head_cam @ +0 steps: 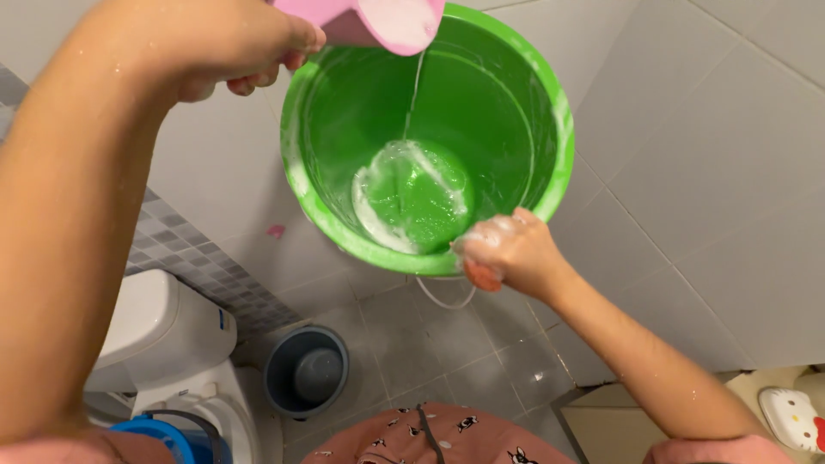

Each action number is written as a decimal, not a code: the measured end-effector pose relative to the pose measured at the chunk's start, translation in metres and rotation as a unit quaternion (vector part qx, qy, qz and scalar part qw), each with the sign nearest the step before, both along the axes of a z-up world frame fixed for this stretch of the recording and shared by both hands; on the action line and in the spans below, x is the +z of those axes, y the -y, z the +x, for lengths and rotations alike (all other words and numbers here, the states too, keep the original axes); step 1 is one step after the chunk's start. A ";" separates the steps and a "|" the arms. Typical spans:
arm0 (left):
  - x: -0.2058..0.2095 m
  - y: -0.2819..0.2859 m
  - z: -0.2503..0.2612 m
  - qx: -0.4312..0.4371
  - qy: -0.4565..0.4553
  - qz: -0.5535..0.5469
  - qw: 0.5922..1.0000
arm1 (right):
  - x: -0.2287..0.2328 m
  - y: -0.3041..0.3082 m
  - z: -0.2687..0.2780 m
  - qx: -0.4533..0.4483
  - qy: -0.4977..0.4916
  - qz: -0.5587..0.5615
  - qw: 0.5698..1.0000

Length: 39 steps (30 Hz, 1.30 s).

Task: The person fills a green bucket with water from a wall-mounted tap, then uses a pink scoop to add a white liquid. They scrub the inside and outside of the bucket with a sponge, creating suds, and continue cleaning the bucket thoroughly.

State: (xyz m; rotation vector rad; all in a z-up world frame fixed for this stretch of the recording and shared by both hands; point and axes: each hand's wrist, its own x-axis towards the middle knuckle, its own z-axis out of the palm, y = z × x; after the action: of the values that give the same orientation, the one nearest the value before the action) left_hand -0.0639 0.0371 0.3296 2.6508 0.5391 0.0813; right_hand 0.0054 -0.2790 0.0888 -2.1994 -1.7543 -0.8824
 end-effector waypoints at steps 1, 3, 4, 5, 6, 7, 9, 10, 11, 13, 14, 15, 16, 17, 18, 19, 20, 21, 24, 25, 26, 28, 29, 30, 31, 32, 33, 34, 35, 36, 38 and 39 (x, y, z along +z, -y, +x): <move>-0.001 0.003 -0.002 0.002 -0.003 -0.001 1.000 | -0.005 0.001 -0.005 -0.003 -0.007 0.010 1.000; -0.003 0.010 -0.010 0.005 -0.008 0.014 1.000 | -0.017 0.005 -0.011 -0.009 -0.022 0.032 0.999; -0.003 0.011 -0.013 0.005 -0.011 0.022 1.000 | -0.021 0.005 -0.012 -0.010 -0.015 0.032 0.999; -0.003 0.012 -0.016 0.004 -0.012 0.021 1.000 | -0.024 0.005 -0.013 -0.011 -0.008 0.031 0.999; -0.004 0.014 -0.018 0.002 -0.013 0.021 1.000 | -0.026 0.005 -0.014 -0.013 0.000 0.031 0.999; -0.004 0.015 -0.019 0.000 -0.013 0.021 1.000 | -0.029 0.006 -0.016 -0.010 0.002 0.036 0.999; -0.004 0.017 -0.022 -0.005 -0.012 0.018 1.000 | -0.032 0.006 -0.019 -0.002 0.007 0.045 0.999; -0.003 0.017 -0.023 -0.006 -0.011 0.018 1.000 | -0.034 0.005 -0.019 -0.003 0.010 0.040 0.999; -0.003 0.017 -0.024 -0.006 -0.011 0.021 1.000 | -0.035 0.004 -0.020 -0.004 0.013 0.035 0.999; -0.005 0.019 -0.029 -0.005 -0.012 0.026 1.000 | -0.039 0.005 -0.023 -0.006 0.019 0.028 0.999; -0.005 0.020 -0.031 -0.005 -0.012 0.028 1.000 | -0.041 0.006 -0.024 -0.006 0.025 0.028 0.999; -0.005 0.021 -0.033 -0.004 -0.011 0.030 0.999 | -0.042 0.006 -0.024 -0.007 0.030 0.029 0.999; -0.006 0.020 -0.035 -0.003 -0.010 0.030 0.999 | -0.043 0.005 -0.025 -0.010 0.032 0.030 0.999; -0.006 0.018 -0.037 -0.002 -0.011 0.033 0.999 | -0.044 0.005 -0.026 -0.014 0.033 0.032 0.999; -0.006 0.017 -0.038 -0.002 -0.010 0.036 0.999 | -0.045 0.004 -0.026 -0.017 0.035 0.034 0.999; -0.007 0.014 -0.038 -0.001 -0.010 0.039 0.999 | -0.046 0.004 -0.026 -0.020 0.035 0.034 0.999; -0.009 0.010 -0.038 0.009 -0.015 0.037 0.999 | -0.047 0.003 -0.027 -0.024 0.034 0.033 0.999; -0.011 0.005 -0.036 0.019 -0.021 0.034 0.999 | -0.048 0.003 -0.028 -0.027 0.034 0.031 0.999; -0.020 -0.016 -0.033 -0.071 0.068 -0.083 0.992 | -0.049 0.003 -0.028 -0.023 0.028 0.035 0.999; -0.022 -0.025 -0.033 -0.120 0.115 -0.139 0.976 | -0.049 0.002 -0.029 -0.022 0.028 0.033 0.999; -0.024 -0.033 -0.031 -0.132 0.112 -0.172 0.970 | -0.049 0.002 -0.030 -0.021 0.029 0.032 0.999; -0.030 -0.053 -0.029 -0.154 0.105 -0.237 0.954 | -0.049 0.001 -0.031 -0.019 0.030 0.031 0.999; -0.034 -0.066 -0.028 -0.170 0.101 -0.312 0.929 | -0.049 0.001 -0.032 -0.018 0.030 0.031 0.999; -0.039 -0.083 -0.028 -0.184 0.098 -0.385 0.899 | -0.049 0.000 -0.032 -0.016 0.030 0.031 0.999; -0.044 -0.102 -0.029 -0.198 0.095 -0.455 0.863 | -0.049 -0.001 -0.033 -0.020 0.026 0.026 0.999; -0.050 -0.122 -0.033 -0.209 0.093 -0.522 0.822 | -0.049 -0.001 -0.034 -0.023 0.024 0.021 0.999; -0.057 -0.145 -0.038 -0.219 0.092 -0.585 0.775 | -0.049 0.000 -0.034 -0.026 0.021 0.015 0.999; -0.064 -0.171 -0.045 -0.226 0.094 -0.627 0.740 | -0.049 -0.001 -0.033 -0.023 0.015 0.016 0.999; -0.071 -0.200 -0.052 -0.231 0.094 -0.667 0.702 | -0.048 -0.001 -0.033 -0.021 0.008 0.015 1.000; -0.079 -0.228 -0.060 -0.233 0.089 -0.691 0.678 | -0.048 -0.001 -0.034 -0.019 0.001 0.016 1.000; -0.101 -0.288 -0.076 -0.224 0.064 -0.729 0.643 | -0.047 0.000 -0.036 -0.026 0.002 0.017 1.000; -0.111 -0.317 -0.079 -0.213 0.034 -0.748 0.628 | -0.047 -0.001 -0.036 -0.029 0.002 0.017 0.999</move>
State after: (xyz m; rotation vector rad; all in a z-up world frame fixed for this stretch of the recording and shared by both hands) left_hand -0.1431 0.3539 0.2191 1.0045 -0.1395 -0.2947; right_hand -0.0305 -0.2785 0.0419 -2.2400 -1.6716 -0.9228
